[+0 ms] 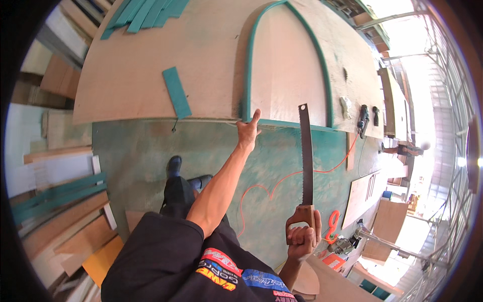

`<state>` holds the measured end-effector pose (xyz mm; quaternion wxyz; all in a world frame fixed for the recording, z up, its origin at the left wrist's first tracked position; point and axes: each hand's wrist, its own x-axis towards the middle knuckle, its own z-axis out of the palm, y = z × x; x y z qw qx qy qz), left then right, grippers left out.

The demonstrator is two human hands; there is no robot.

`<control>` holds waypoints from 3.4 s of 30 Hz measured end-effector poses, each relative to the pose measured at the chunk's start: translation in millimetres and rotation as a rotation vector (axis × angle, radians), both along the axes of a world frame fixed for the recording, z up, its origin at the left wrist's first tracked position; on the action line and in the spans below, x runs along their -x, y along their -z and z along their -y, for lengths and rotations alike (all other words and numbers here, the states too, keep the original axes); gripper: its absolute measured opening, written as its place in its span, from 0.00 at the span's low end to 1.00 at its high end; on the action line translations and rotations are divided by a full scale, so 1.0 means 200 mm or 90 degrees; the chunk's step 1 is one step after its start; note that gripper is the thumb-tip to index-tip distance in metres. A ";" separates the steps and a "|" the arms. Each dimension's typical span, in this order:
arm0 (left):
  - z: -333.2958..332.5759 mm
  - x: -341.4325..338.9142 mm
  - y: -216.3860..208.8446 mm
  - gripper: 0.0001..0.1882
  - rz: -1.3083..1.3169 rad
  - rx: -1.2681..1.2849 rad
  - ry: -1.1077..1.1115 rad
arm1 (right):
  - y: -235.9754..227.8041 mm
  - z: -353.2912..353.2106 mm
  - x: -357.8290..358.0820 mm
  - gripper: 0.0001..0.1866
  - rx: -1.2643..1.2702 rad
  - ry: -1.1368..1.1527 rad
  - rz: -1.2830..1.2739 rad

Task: The person saws a wooden frame piece by hand, fits a curved panel into the frame, and uses a pneumatic nailer to secure a green decorative trim piece along the outer edge.

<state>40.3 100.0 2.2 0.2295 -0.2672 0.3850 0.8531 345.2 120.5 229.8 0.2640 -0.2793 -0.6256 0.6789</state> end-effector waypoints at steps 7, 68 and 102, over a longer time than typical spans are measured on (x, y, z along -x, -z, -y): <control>-0.17 0.17 0.19 0.17 0.173 0.119 -0.134 | -0.02 0.04 -0.07 0.28 -0.015 0.071 -0.024; 0.27 0.62 0.12 0.44 -0.751 0.883 0.247 | -0.11 0.39 1.09 0.20 -0.323 -0.216 0.696; 0.29 0.61 0.09 0.43 -0.766 1.031 0.251 | 0.07 0.36 0.78 0.19 -0.286 -0.160 0.564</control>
